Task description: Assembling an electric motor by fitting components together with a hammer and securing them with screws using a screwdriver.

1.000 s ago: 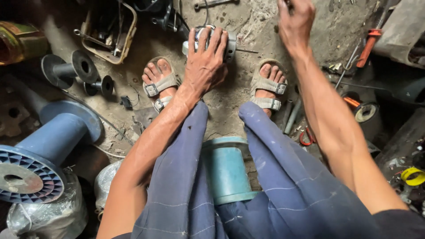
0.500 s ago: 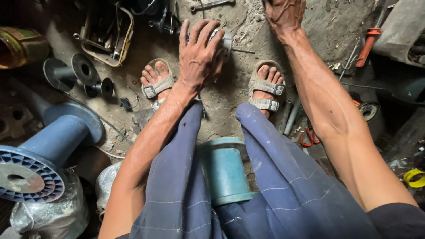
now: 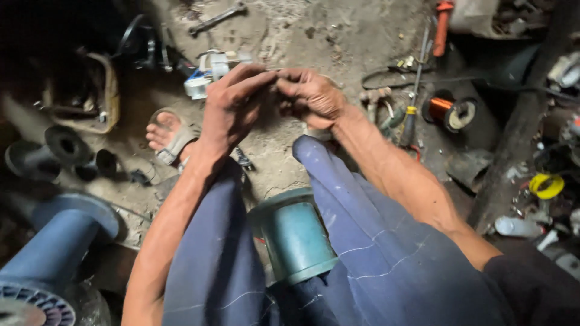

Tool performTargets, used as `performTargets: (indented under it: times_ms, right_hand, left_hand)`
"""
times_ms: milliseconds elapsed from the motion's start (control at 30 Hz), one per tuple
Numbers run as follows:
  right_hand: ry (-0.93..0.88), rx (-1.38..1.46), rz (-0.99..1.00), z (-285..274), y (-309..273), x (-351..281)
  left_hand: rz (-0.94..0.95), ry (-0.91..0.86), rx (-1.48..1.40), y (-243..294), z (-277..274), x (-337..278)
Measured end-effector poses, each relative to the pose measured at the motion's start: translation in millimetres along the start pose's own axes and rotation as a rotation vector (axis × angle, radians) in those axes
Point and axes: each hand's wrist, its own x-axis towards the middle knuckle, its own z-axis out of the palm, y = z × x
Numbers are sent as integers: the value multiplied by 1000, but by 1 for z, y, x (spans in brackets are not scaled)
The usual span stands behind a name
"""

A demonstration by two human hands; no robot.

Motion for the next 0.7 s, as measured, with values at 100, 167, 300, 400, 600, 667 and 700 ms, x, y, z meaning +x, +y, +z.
performTargets:
  times_ms: [100, 167, 300, 400, 600, 667, 700]
  right_hand:
    - [110, -371, -126, 10, 0, -38]
    - [146, -803, -306, -11, -3, -57]
    - [807, -1438, -752, -158, 30, -124]
    - [1189, -1632, -499, -269, 60, -168]
    - [1078, -1524, -57, -309, 79, -227]
    - [1014, -1553, -12, -237, 34, -248]
    - [1041, -1520, 332, -173, 4, -259]
  left_hand:
    - [-51, 10, 43, 8, 9, -13]
    - [-30, 3, 102, 3, 1, -17]
    - [-189, 118, 65, -1, -19, -36]
    - [-326, 262, 28, -4, -32, -55]
    - [-705, 473, -55, -24, -22, -95]
    - [-832, 481, -149, -13, -22, -90]
    - [-832, 470, -113, -12, -22, -91]
